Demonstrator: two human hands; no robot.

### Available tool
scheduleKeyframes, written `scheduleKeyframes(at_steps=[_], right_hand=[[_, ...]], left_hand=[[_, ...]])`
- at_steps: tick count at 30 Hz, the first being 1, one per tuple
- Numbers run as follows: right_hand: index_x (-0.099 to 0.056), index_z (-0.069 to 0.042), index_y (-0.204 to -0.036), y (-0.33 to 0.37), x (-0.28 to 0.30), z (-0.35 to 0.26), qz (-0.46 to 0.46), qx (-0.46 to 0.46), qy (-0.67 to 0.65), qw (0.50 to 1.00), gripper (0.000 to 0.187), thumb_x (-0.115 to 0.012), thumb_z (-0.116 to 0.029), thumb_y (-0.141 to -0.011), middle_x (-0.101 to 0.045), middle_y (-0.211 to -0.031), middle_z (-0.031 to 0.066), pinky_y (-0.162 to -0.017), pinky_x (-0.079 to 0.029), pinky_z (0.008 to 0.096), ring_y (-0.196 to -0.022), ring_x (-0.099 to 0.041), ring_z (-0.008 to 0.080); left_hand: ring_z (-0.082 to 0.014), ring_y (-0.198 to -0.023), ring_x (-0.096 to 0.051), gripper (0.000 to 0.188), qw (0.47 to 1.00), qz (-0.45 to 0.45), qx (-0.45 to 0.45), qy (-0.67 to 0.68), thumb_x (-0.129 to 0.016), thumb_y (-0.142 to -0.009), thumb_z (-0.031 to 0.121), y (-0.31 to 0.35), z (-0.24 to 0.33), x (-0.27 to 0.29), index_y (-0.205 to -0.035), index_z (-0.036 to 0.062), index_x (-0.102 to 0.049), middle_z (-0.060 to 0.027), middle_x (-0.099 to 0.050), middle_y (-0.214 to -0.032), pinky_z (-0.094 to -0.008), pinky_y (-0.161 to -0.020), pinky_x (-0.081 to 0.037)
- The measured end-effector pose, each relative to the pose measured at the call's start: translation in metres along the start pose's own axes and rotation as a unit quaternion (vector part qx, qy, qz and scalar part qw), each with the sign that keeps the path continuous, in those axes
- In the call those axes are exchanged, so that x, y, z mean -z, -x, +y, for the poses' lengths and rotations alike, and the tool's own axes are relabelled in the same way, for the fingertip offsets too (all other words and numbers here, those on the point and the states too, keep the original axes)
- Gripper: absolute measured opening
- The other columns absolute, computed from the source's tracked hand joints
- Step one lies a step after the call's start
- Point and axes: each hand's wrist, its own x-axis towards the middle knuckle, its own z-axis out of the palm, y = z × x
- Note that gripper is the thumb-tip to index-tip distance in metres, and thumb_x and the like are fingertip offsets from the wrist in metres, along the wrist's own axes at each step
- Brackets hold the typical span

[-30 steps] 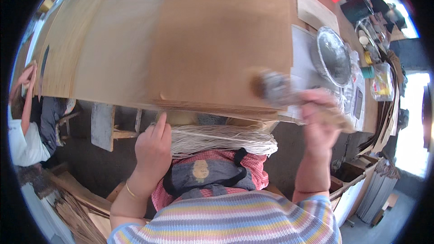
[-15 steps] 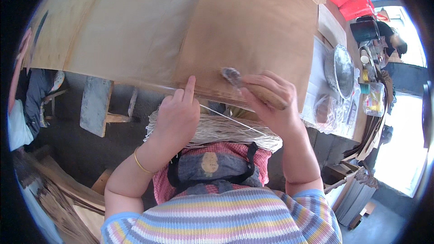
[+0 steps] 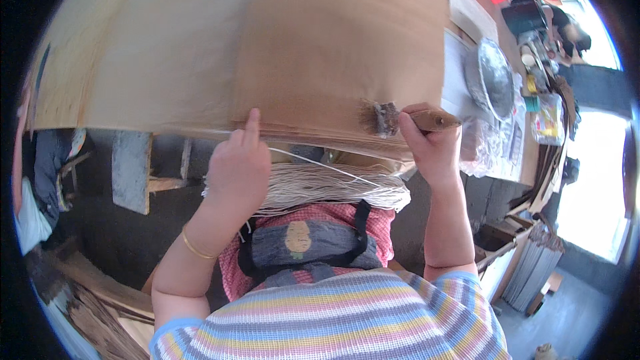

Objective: The person applies glue to the spine of a stack of paper sheets using a brush, then places a white string along the glued edge and presses it down. This process is repeated multiple times to bind the sheets together.

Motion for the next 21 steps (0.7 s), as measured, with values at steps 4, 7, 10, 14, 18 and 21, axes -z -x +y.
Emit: scheduleKeyframes(at_steps=[4, 7, 10, 14, 18, 21], right_hand=[[-0.065, 0.002, -0.072, 0.002, 0.028, 0.034, 0.050, -0.001, 0.078, 0.996, 0.014, -0.068, -0.010, -0.078, -0.062, -0.060, 0.0117, -0.053, -0.047, 0.0297, -0.053, -0.060, 0.0183], [-0.064, 0.002, -0.070, -0.001, 0.035, 0.045, 0.073, 0.011, 0.150, 0.986, 0.012, -0.068, -0.009, -0.075, -0.061, -0.064, 0.0179, -0.055, -0.048, 0.0322, -0.056, -0.060, 0.0322], [-0.065, 0.002, -0.073, -0.003, 0.035, 0.036, 0.061, 0.055, 0.125, 0.989, 0.012, -0.068, -0.009, -0.077, -0.061, -0.065, 0.0156, -0.055, -0.048, 0.0308, -0.057, -0.062, 0.0247], [-0.066, 0.003, -0.103, 0.032, 0.104, 0.052, 0.163, 0.069, -0.318, 0.931, 0.021, -0.065, -0.009, -0.086, -0.066, -0.085, 0.0051, -0.064, -0.047, 0.0221, -0.071, -0.059, 0.0103], [-0.065, -0.003, -0.110, 0.060, 0.164, 0.141, 0.252, 0.143, 0.350, 0.891, 0.029, -0.065, 0.002, -0.081, -0.065, -0.095, 0.0105, -0.072, -0.051, 0.0306, -0.078, -0.063, 0.0233], [-0.064, -0.008, -0.111, 0.092, 0.174, 0.167, 0.128, 0.097, 0.457, 0.875, 0.044, -0.062, 0.009, -0.070, -0.064, -0.098, 0.0120, -0.076, -0.051, 0.0358, -0.088, -0.063, 0.0296]], left_hand=[[-0.0267, -0.089, -0.057, 0.008, 0.999, -0.041, 0.019, 0.010, -0.059, -0.070, 0.006, -0.001, 0.002, 0.007, -0.075, -0.0009, -0.059, -0.0238, -0.047, -0.135, -0.0368, -0.070, -0.049], [-0.0278, -0.091, -0.057, 0.005, 0.998, -0.050, 0.023, 0.000, -0.058, -0.070, 0.003, -0.004, 0.005, 0.009, -0.073, -0.0006, -0.058, -0.0222, -0.045, -0.137, -0.0387, -0.071, -0.049], [-0.0294, -0.088, -0.057, 0.004, 0.999, -0.046, 0.014, -0.010, -0.056, -0.070, 0.002, -0.006, 0.004, 0.009, -0.071, -0.0014, -0.057, -0.0232, -0.047, -0.135, -0.0407, -0.073, -0.049], [-0.0306, -0.083, -0.059, 0.006, 0.999, -0.034, 0.011, 0.025, -0.056, -0.074, 0.002, -0.001, 0.004, 0.011, -0.070, -0.0029, -0.055, -0.0253, -0.050, -0.130, -0.0417, -0.072, -0.049], [-0.0300, -0.076, -0.058, 0.011, 0.985, 0.087, -0.027, 0.144, -0.055, -0.081, 0.003, 0.003, 0.006, 0.023, -0.074, -0.0045, -0.057, -0.0248, -0.059, -0.115, -0.0389, -0.067, -0.047], [-0.0263, -0.064, -0.057, 0.008, 0.932, 0.017, 0.002, 0.362, -0.058, -0.078, 0.002, 0.018, 0.013, 0.063, -0.075, -0.0040, -0.061, -0.0182, -0.062, -0.086, -0.0349, -0.057, -0.043]])
